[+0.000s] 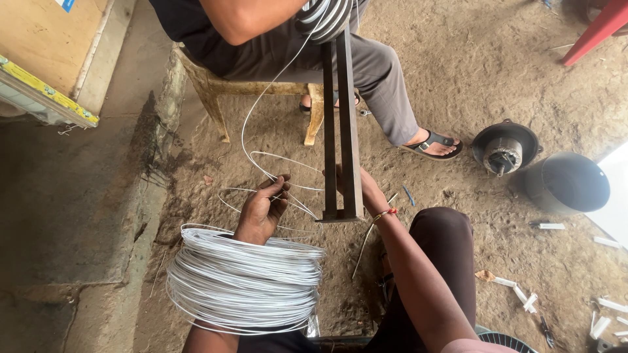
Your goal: The person sits on the ground holding a large coil of white wire and pulls wire off the coil by hand, forming loops and guiding the length of wire toward a coworker who winds it onto a machine-mounted spool. The person continues pulling and feeding the wire throughout the episode.
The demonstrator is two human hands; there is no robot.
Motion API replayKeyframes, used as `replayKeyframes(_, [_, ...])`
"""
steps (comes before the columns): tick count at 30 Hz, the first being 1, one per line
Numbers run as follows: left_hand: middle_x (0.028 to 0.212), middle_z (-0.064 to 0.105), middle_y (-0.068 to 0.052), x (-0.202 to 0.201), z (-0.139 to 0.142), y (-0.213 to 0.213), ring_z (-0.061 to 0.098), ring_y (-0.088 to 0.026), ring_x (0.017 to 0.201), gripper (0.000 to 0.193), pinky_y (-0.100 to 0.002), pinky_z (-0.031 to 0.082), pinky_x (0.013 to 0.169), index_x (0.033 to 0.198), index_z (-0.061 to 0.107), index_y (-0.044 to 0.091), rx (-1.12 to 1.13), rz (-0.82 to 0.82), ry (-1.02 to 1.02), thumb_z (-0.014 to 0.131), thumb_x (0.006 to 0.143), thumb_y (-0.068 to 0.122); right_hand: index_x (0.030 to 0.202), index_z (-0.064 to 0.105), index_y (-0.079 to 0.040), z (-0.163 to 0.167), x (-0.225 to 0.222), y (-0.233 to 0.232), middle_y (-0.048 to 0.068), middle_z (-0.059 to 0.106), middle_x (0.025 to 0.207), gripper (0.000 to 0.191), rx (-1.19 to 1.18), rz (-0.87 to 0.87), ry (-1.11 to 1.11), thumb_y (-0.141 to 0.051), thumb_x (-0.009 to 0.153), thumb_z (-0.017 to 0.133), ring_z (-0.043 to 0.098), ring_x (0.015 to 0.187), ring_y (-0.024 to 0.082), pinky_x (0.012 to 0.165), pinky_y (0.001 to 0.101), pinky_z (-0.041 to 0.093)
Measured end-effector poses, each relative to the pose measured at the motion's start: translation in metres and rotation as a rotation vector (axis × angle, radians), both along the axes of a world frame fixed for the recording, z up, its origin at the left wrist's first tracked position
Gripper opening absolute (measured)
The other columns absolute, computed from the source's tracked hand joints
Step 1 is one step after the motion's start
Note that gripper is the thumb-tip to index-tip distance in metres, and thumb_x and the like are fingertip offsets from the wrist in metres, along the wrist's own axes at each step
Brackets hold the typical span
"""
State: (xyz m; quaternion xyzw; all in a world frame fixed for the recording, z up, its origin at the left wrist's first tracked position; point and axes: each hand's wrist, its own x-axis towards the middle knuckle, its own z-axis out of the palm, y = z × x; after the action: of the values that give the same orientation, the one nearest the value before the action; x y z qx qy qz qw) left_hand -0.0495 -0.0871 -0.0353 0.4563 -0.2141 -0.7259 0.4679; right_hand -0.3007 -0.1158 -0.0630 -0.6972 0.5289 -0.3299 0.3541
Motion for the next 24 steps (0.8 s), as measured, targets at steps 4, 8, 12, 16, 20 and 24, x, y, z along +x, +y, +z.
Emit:
replayKeyframes(4, [0.090, 0.069, -0.003, 0.001, 0.001, 0.004, 0.063, -0.007, 0.073, 0.023, -0.017, 0.055, 0.059, 0.113, 0.072, 0.000, -0.009, -0.002, 0.005, 0.066, 0.098, 0.017, 0.103, 0.075, -0.011, 0.005, 0.000, 0.009, -0.002, 0.055, 0.065, 0.026, 0.248, -0.037, -0.230, -0.028, 0.104, 0.056, 0.051, 0.056, 0.008, 0.047, 0.0270, 0.038])
replayKeyframes(8, [0.090, 0.069, -0.002, -0.001, 0.005, 0.006, 0.062, -0.007, 0.073, 0.023, -0.016, 0.055, 0.059, 0.113, 0.073, 0.001, 0.004, 0.002, -0.019, 0.066, 0.098, 0.017, 0.111, 0.075, -0.013, -0.002, -0.001, 0.006, 0.004, 0.064, 0.067, 0.025, 0.020, -0.044, 0.020, -0.020, 0.094, 0.058, 0.059, 0.057, 0.013, 0.047, 0.0313, 0.047])
replayKeyframes(12, [0.090, 0.069, -0.002, -0.002, 0.009, 0.007, 0.062, -0.007, 0.073, 0.023, -0.016, 0.054, 0.059, 0.112, 0.073, 0.002, 0.006, 0.007, -0.033, 0.066, 0.098, 0.018, 0.112, 0.073, -0.012, -0.014, -0.003, 0.000, 0.003, 0.068, 0.073, 0.021, -0.053, -0.066, 0.080, -0.020, 0.099, 0.057, 0.065, 0.060, 0.014, 0.050, 0.0319, 0.050])
replayKeyframes(16, [0.089, 0.068, -0.002, -0.002, 0.011, 0.009, 0.062, -0.007, 0.073, 0.023, -0.016, 0.054, 0.059, 0.112, 0.072, 0.001, 0.003, 0.002, -0.021, 0.066, 0.098, 0.018, 0.116, 0.072, -0.016, -0.019, -0.004, -0.003, 0.003, 0.067, 0.072, 0.024, -0.061, -0.038, 0.155, -0.019, 0.097, 0.057, 0.065, 0.060, 0.015, 0.051, 0.0343, 0.052])
replayKeyframes(20, [0.089, 0.067, -0.002, -0.002, 0.012, 0.010, 0.062, -0.007, 0.073, 0.023, -0.016, 0.054, 0.059, 0.113, 0.072, 0.001, 0.001, 0.006, -0.006, 0.066, 0.098, 0.018, 0.118, 0.071, -0.022, -0.018, -0.004, -0.003, 0.000, 0.065, 0.068, 0.026, -0.060, 0.002, 0.197, -0.025, 0.098, 0.056, 0.062, 0.059, 0.015, 0.060, 0.0381, 0.046])
replayKeyframes(24, [0.089, 0.067, -0.002, -0.001, 0.013, 0.010, 0.062, -0.007, 0.074, 0.023, -0.016, 0.054, 0.059, 0.112, 0.072, 0.001, -0.002, 0.007, 0.000, 0.066, 0.098, 0.018, 0.094, 0.070, -0.015, -0.010, 0.002, -0.003, 0.000, 0.062, 0.064, 0.029, -0.031, -0.031, 0.429, -0.040, 0.104, 0.057, 0.060, 0.060, 0.014, 0.074, 0.0378, 0.036])
